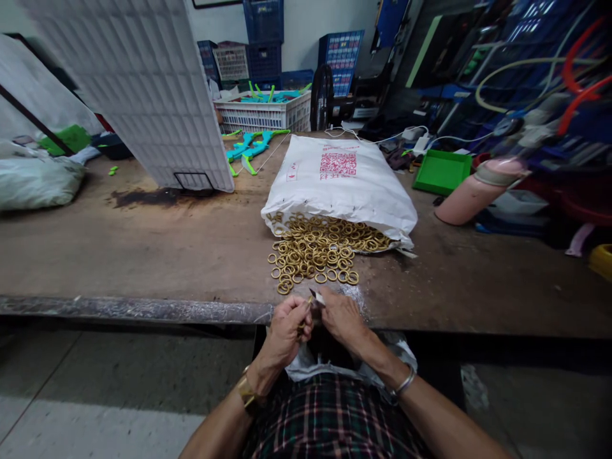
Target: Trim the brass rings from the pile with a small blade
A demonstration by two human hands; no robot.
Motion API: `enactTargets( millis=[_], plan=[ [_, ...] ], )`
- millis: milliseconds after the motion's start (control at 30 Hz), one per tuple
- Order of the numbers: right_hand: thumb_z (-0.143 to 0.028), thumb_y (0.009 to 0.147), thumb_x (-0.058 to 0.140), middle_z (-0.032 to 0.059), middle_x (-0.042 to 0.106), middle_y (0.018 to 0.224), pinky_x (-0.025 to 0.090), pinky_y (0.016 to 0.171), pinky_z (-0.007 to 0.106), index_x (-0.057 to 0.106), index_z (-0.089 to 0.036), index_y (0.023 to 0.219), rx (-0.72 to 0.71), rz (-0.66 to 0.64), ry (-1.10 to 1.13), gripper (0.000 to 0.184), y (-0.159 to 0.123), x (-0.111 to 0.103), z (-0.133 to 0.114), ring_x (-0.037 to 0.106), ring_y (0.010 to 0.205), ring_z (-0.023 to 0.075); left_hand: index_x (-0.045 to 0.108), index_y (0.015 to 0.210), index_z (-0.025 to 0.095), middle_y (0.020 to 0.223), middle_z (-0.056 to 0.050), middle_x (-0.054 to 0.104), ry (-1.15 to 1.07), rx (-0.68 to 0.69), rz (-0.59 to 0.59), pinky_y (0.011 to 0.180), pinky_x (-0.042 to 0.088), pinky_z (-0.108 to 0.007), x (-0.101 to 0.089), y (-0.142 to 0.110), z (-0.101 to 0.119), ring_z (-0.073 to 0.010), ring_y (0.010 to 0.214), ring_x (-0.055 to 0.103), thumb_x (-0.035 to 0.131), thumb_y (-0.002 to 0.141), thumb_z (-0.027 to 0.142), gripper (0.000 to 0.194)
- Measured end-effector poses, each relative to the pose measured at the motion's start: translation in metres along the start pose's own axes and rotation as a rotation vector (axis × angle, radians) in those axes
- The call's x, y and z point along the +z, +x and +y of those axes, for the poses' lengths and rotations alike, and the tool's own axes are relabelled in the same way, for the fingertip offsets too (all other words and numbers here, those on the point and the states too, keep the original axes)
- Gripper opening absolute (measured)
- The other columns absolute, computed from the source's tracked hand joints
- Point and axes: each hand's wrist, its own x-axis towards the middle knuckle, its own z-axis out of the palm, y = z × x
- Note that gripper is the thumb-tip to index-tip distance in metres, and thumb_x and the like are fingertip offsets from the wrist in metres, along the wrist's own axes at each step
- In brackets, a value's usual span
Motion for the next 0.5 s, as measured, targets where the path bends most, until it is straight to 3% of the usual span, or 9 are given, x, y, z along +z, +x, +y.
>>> enactTargets(
  millis=[133,300,500],
  plan=[
    [-0.014,0.078,0.039,0.0067,0.065,0.074,0.027,0.053,0.025,0.054,-0.017,0.094,0.057,0.092,0.021,0.023,0.007,0.001,0.010,0.058,0.064,0.0161,0.044,0.071,0.017,0.052,0.006,0.046,-0.083,-0.034,-0.114,0.036,0.023,-0.014,0.004,-0.012,0.009,-0.0031,0.040,0.038,0.064,0.070,0.037,0.029],
    [-0.018,0.081,0.040,0.0053,0.065,0.079,0.029,0.056,0.024,0.051,-0.017,0.098,0.070,0.299,0.095,0.020,0.015,0.005,0.020,0.058,0.067,0.0155,0.043,0.073,0.016,0.066,0.002,0.051,-0.221,-0.099,-0.110,0.035,0.025,-0.013,-0.003,-0.004,0.008,-0.0035,0.045,0.043,0.066,0.068,0.037,0.031],
    [-0.031,0.085,0.040,0.0066,0.065,0.077,0.025,0.052,0.026,0.050,-0.020,0.100,0.126,0.251,-0.034,0.021,0.028,0.004,0.020,0.060,0.065,0.0189,0.048,0.076,0.013,0.073,-0.003,0.056,-0.242,-0.146,-0.069,0.035,0.026,-0.012,-0.010,0.004,-0.003,-0.0042,0.047,0.046,0.065,0.070,0.032,0.026]
  ],
)
